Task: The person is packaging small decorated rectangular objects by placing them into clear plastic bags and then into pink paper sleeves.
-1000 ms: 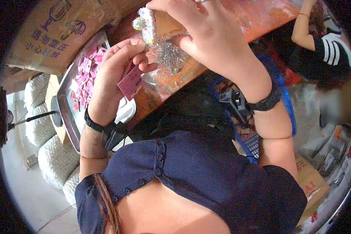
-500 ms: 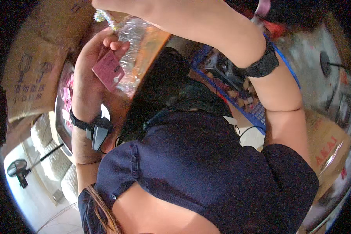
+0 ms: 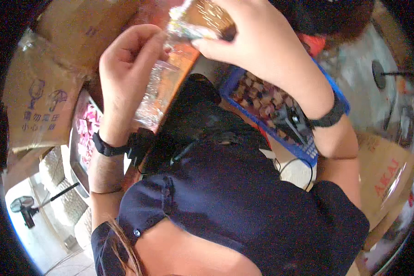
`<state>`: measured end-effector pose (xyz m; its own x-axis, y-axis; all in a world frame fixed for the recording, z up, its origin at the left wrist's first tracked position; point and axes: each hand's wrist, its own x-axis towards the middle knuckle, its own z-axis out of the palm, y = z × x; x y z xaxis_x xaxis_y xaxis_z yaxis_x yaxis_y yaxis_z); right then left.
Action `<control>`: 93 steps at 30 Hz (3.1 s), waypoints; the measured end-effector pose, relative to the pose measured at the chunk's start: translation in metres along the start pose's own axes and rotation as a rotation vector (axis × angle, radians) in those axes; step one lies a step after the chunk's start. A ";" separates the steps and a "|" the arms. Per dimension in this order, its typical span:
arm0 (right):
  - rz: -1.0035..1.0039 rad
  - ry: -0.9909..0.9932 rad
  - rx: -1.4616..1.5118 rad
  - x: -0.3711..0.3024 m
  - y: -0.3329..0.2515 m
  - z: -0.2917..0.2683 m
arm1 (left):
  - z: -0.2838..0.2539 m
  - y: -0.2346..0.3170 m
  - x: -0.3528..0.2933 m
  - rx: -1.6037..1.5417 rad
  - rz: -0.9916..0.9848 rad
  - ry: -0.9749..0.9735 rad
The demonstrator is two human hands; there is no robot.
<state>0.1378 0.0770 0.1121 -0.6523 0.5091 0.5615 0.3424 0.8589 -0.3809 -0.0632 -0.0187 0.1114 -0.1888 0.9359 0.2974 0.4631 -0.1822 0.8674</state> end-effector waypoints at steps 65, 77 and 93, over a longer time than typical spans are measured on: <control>-0.071 -0.480 0.511 0.064 -0.111 0.102 | -0.153 -0.009 -0.106 -0.212 -0.244 -0.090; -0.090 -0.429 0.611 0.062 -0.092 0.097 | -0.145 -0.009 -0.091 -0.027 -0.356 -0.047; 0.619 -0.616 -0.121 -0.076 0.076 -0.004 | -0.306 -0.149 -0.275 0.594 -0.846 0.241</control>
<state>0.2159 0.1040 0.0430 -0.5629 0.7941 -0.2293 0.8017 0.4570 -0.3853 -0.3454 -0.3409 0.0229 -0.7842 0.5927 -0.1837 0.4373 0.7379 0.5141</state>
